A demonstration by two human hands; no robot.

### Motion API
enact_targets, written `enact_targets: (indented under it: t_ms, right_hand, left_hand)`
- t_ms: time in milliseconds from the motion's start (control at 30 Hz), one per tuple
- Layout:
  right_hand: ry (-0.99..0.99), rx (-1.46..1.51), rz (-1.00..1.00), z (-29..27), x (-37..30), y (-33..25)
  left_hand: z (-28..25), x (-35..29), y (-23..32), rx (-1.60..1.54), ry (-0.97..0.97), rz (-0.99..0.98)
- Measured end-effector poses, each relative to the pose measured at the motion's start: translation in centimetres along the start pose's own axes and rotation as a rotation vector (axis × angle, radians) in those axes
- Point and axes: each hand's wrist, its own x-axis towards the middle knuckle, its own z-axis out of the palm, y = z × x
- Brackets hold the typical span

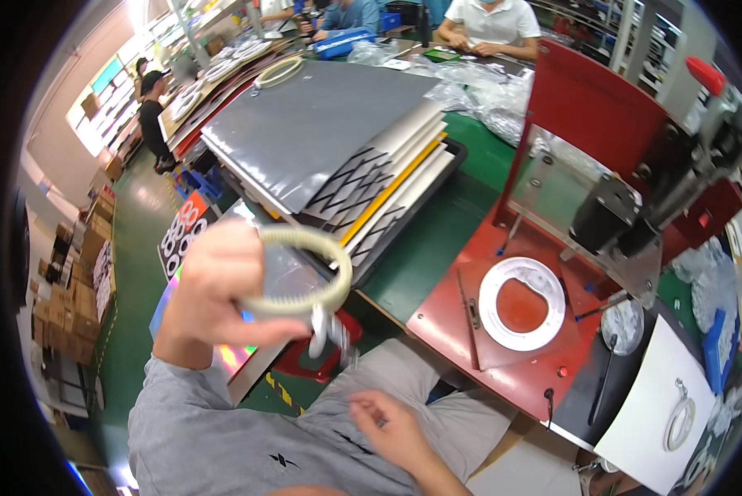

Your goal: The recorder is assembling circular electronic components, applying adhesive and using a press machine.

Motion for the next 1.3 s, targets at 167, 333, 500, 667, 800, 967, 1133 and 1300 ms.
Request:
enact_targets:
  t_ms: [167, 333, 500, 667, 800, 967, 1133, 1300]
  right_hand:
    - [-0.326, -0.025, -0.153, 2.0, -0.7, -0.7]
    - [-0.288, -0.028, 0.016, 2.2, -0.6, 0.1]
    - [-0.079, -0.411, -0.149, 2.8, -0.7, 3.9]
    - [-0.03, -0.075, 0.171, 1.6, -2.4, 2.2]
    - [0.241, 0.045, 0.081, -0.7, -3.2, 2.4]
    - [0.292, -0.033, -0.051, -5.4, -2.8, -3.9]
    - [0.403, 0.4, -0.214, -7.9, -3.5, -3.7]
    - [0.363, 0.503, -0.366, -8.5, -3.6, -4.1]
  left_hand:
    - [7.1, -1.1, 0.9, -0.327, -0.459, -0.139]
    - [14.6, -6.2, 0.3, -0.602, -0.986, -0.581]
    - [19.2, -9.6, 1.8, -1.264, -0.851, -1.416]
    - [20.8, -10.1, 3.5, -1.515, -0.485, -1.695]
    - [20.8, -9.1, 2.9, -1.086, -0.576, -1.119]
    - [20.2, -6.2, 3.4, -0.971, -0.111, -0.497]
    - [18.8, -6.0, 3.3, -1.205, -0.388, -0.43]
    - [18.8, -5.8, 4.6, -1.312, -0.302, -0.389]
